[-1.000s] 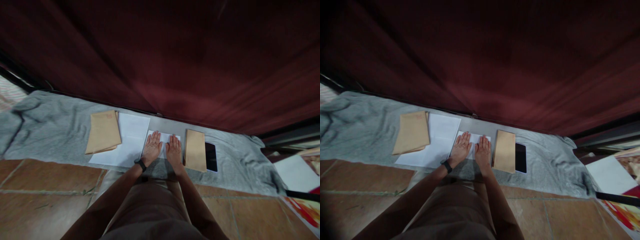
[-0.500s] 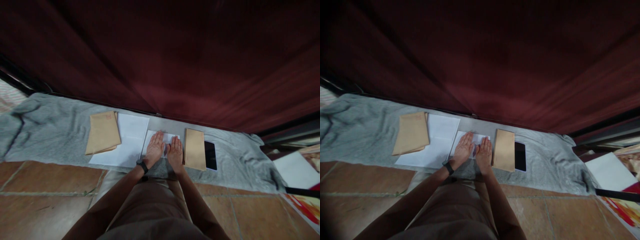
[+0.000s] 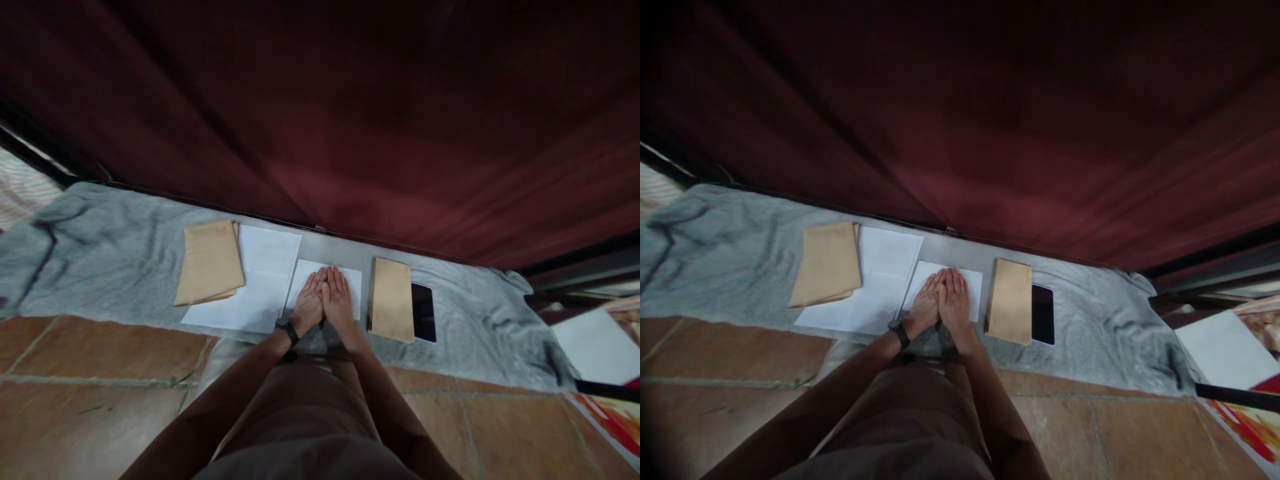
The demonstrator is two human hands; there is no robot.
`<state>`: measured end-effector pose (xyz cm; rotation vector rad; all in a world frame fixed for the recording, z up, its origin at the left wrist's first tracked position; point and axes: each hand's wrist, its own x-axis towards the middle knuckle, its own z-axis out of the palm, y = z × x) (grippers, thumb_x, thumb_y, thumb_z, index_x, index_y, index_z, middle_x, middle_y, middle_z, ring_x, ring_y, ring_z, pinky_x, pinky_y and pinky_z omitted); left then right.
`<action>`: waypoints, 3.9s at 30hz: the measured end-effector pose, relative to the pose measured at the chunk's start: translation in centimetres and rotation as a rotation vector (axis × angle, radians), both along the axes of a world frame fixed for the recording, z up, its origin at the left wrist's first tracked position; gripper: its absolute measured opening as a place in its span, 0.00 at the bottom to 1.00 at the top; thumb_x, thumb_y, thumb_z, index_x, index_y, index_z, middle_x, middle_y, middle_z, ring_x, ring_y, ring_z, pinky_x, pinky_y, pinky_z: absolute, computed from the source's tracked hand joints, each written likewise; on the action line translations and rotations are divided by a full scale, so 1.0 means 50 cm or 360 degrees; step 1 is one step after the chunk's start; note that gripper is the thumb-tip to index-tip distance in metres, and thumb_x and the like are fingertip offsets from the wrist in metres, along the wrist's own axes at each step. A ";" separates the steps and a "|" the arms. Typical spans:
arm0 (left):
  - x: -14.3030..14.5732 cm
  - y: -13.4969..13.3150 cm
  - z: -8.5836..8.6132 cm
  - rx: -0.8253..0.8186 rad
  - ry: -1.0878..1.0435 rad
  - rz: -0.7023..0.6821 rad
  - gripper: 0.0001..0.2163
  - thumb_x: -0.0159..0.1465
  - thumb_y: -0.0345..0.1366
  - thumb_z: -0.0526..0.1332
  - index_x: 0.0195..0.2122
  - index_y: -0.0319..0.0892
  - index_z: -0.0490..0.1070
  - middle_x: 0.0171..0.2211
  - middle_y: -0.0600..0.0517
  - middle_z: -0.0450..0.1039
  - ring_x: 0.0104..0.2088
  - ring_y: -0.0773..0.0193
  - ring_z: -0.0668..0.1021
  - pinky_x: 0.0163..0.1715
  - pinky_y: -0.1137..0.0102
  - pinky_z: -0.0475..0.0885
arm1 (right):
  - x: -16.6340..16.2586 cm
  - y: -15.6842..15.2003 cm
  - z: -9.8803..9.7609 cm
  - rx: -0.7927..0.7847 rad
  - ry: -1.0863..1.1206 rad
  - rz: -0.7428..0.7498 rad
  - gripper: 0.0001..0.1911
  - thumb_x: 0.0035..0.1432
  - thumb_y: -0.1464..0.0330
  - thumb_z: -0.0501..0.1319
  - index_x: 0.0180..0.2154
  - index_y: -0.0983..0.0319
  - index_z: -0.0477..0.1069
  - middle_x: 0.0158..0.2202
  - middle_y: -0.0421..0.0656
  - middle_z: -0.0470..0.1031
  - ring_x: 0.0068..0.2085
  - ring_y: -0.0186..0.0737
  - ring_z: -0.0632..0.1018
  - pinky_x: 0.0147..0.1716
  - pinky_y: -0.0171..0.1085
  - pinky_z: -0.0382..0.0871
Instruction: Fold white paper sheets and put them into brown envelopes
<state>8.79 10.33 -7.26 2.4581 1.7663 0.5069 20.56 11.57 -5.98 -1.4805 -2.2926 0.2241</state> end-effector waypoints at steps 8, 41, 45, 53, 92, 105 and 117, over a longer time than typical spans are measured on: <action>-0.017 0.014 0.008 0.0005 -0.0016 0.0126 0.27 0.73 0.34 0.46 0.73 0.31 0.54 0.74 0.38 0.53 0.75 0.53 0.53 0.73 0.54 0.52 | 0.041 0.002 -0.018 0.0088 -0.0122 -0.0057 0.28 0.77 0.64 0.44 0.70 0.72 0.59 0.73 0.60 0.56 0.74 0.51 0.58 0.71 0.56 0.53; -0.037 -0.007 0.024 -0.0071 -0.0037 0.0303 0.26 0.74 0.38 0.48 0.72 0.35 0.57 0.75 0.38 0.49 0.76 0.47 0.50 0.73 0.47 0.49 | 0.006 0.011 -0.027 -0.0005 -0.0087 0.0011 0.27 0.77 0.65 0.43 0.70 0.67 0.61 0.73 0.53 0.59 0.73 0.49 0.58 0.72 0.55 0.49; -0.032 -0.006 0.024 -0.0074 -0.0058 0.0338 0.26 0.75 0.39 0.48 0.72 0.36 0.58 0.75 0.38 0.49 0.75 0.47 0.51 0.73 0.48 0.49 | 0.023 0.033 -0.034 0.0040 -0.0123 -0.0099 0.28 0.77 0.64 0.43 0.70 0.67 0.60 0.73 0.56 0.57 0.73 0.51 0.58 0.71 0.57 0.50; -0.027 -0.006 0.027 -0.0115 0.0012 0.0348 0.26 0.75 0.40 0.49 0.72 0.36 0.58 0.75 0.37 0.49 0.75 0.45 0.52 0.73 0.48 0.48 | 0.048 0.060 -0.040 0.0086 -0.0220 -0.0349 0.31 0.76 0.61 0.42 0.72 0.69 0.56 0.73 0.61 0.55 0.72 0.56 0.61 0.68 0.57 0.55; -0.019 0.024 0.023 -0.0065 0.0044 0.0177 0.26 0.75 0.38 0.45 0.73 0.36 0.56 0.74 0.43 0.53 0.75 0.54 0.53 0.74 0.53 0.49 | 0.054 -0.045 -0.023 0.0117 -0.0219 -0.0139 0.27 0.76 0.65 0.49 0.72 0.64 0.58 0.75 0.54 0.51 0.75 0.51 0.55 0.71 0.55 0.52; -0.039 0.037 0.006 0.0001 -0.0094 0.0482 0.28 0.75 0.40 0.44 0.72 0.29 0.55 0.73 0.35 0.54 0.74 0.49 0.55 0.72 0.50 0.55 | 0.053 -0.046 -0.021 0.0125 -0.0164 -0.0173 0.27 0.76 0.65 0.48 0.72 0.63 0.57 0.75 0.53 0.52 0.74 0.49 0.57 0.71 0.54 0.53; -0.020 -0.018 0.036 -0.0045 0.0018 0.0218 0.26 0.76 0.39 0.45 0.71 0.35 0.59 0.73 0.41 0.57 0.74 0.53 0.57 0.73 0.52 0.54 | 0.053 -0.047 -0.021 0.0137 -0.0153 -0.0163 0.27 0.75 0.65 0.50 0.71 0.64 0.59 0.75 0.53 0.53 0.74 0.50 0.57 0.71 0.54 0.54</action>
